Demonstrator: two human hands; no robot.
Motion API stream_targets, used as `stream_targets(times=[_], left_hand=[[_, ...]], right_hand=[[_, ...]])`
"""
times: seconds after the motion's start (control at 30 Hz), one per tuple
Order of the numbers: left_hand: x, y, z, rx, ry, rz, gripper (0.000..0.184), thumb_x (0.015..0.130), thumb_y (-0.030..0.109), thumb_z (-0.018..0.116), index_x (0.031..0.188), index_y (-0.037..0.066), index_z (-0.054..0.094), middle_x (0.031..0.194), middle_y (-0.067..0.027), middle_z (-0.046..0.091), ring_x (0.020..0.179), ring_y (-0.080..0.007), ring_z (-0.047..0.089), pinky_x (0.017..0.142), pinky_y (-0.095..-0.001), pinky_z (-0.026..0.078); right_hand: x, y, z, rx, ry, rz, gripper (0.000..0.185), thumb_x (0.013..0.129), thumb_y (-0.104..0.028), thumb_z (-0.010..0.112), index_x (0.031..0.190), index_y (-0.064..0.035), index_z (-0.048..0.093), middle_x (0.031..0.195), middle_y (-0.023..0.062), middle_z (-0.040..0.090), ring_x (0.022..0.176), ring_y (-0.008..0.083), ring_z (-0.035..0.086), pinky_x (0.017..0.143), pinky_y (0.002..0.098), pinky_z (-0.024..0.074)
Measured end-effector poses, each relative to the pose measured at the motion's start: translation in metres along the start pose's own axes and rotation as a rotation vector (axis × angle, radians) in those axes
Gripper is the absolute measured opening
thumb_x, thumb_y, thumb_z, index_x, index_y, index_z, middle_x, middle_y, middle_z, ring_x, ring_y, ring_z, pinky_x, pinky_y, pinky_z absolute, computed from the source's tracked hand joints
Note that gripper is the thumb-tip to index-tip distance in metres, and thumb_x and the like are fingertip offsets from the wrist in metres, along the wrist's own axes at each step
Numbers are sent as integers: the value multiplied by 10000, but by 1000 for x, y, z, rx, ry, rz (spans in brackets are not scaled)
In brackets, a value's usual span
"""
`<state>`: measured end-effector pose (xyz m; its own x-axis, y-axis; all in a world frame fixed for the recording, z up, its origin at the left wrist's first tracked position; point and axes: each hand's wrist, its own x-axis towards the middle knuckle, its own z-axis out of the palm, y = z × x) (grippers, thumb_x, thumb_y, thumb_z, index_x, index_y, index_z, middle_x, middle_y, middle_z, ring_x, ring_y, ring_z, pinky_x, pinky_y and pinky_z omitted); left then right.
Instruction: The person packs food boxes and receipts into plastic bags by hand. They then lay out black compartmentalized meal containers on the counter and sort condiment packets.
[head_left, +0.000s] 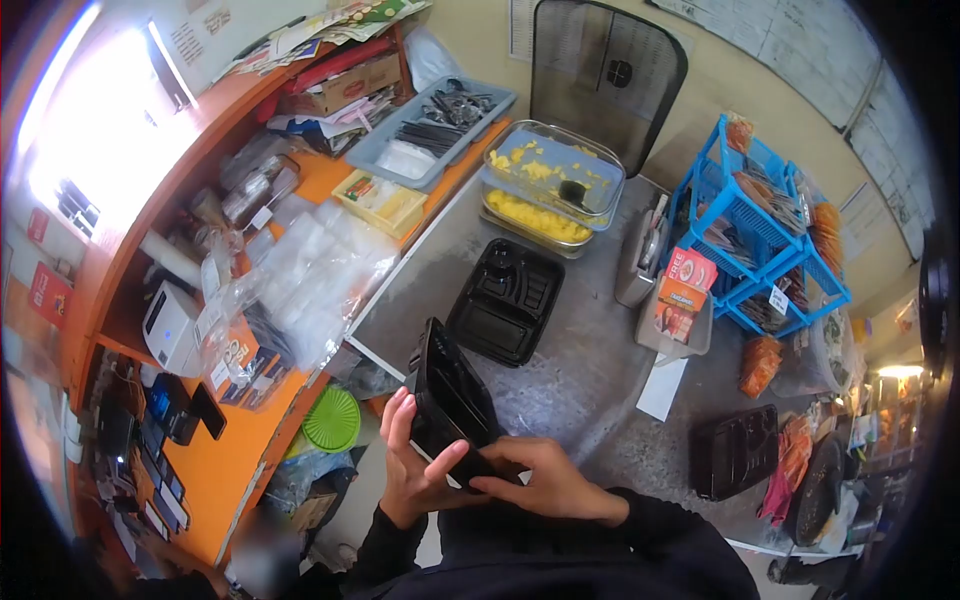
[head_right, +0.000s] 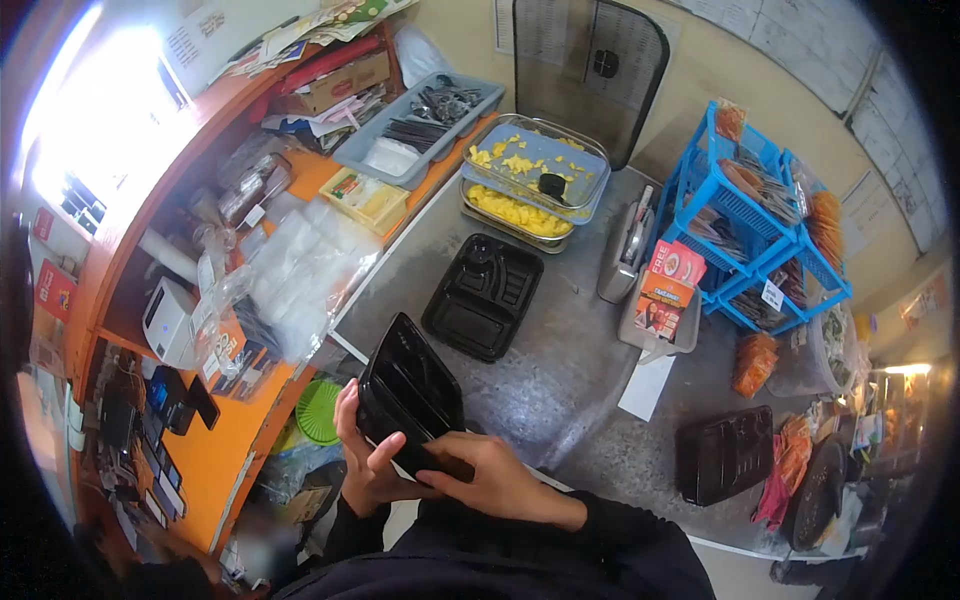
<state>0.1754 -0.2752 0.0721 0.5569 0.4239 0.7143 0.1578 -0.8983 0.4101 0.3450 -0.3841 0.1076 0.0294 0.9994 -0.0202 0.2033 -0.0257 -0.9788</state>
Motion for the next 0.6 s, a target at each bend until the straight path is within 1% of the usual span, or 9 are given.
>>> stream_targets(times=[0.07, 0.17, 0.27, 0.3, 0.33, 0.4, 0.47, 0.53, 0.6], left_hand=[[-1, 2, 2, 34, -18, 27, 792, 510, 526, 891, 1201, 278, 593, 1423, -249, 276, 1262, -550, 356, 1006, -639, 361], [-3, -2, 2, -22, 8, 6, 774, 516, 559, 880, 1185, 279, 609, 1436, -248, 246, 1262, -558, 348, 1019, -637, 347], [-8, -7, -4, -23, 88, -41, 835, 508, 582, 884, 1201, 241, 566, 1450, -277, 208, 1272, -572, 330, 1047, -631, 311], [-11, -10, -6, -8, 126, -64, 848, 506, 582, 887, 1200, 225, 556, 1451, -286, 204, 1276, -573, 326, 1053, -628, 304], [-15, -19, -7, 36, 161, -35, 928, 498, 539, 910, 1223, 177, 457, 1462, -313, 168, 1308, -540, 320, 1079, -602, 276], [-37, -45, 13, -13, 389, -124, 940, 524, 418, 899, 1238, 164, 343, 1410, -258, 233, 1285, -427, 351, 1065, -526, 299], [-63, -51, 14, 47, 459, -218, 955, 535, 313, 872, 1252, 149, 263, 1339, -207, 281, 1232, -344, 383, 1037, -468, 325], [-80, -44, 4, 176, 402, -295, 957, 525, 237, 833, 1262, 134, 231, 1257, -165, 305, 1161, -301, 407, 1002, -436, 348], [-98, -45, 5, 213, 391, -345, 961, 502, 185, 802, 1267, 122, 224, 1191, -130, 310, 1115, -278, 411, 980, -415, 357]], right_hand=[[-4, -2, 4, -119, 114, 3, 304, 810, -212, 789, 971, -11, 627, 740, 84, 580, 683, 173, 579, 608, 303, 451], [-9, 1, -2, -48, 185, 70, 333, 788, -238, 816, 892, -25, 582, 720, 47, 528, 702, 104, 518, 612, 273, 423], [-21, -7, -33, 185, 280, 96, 343, 780, -237, 825, 898, -27, 579, 742, 25, 502, 718, 78, 463, 622, 263, 410], [-26, -9, -47, -35, 382, -43, 342, 784, -237, 822, 929, -20, 601, 775, 30, 525, 715, 83, 482, 633, 267, 416], [-34, -9, -57, -57, 443, -18, 315, 790, -198, 801, 987, -23, 628, 792, 50, 562, 690, 139, 543, 637, 279, 428], [-46, 5, -78, -356, 449, -82, 284, 796, -158, 764, 1028, -44, 647, 815, 47, 571, 714, 189, 569, 641, 297, 447], [-54, 34, -92, -659, 421, -84, 271, 792, -126, 727, 1050, -72, 665, 837, 38, 569, 743, 225, 580, 644, 316, 467], [-61, 86, -90, -966, 355, -34, 277, 777, -100, 690, 1054, -108, 683, 859, 24, 558, 778, 244, 577, 647, 335, 489], [-65, 135, -82, -1095, 344, -82, 277, 760, -98, 668, 1032, -136, 695, 869, 8, 542, 804, 221, 568, 648, 341, 501]])
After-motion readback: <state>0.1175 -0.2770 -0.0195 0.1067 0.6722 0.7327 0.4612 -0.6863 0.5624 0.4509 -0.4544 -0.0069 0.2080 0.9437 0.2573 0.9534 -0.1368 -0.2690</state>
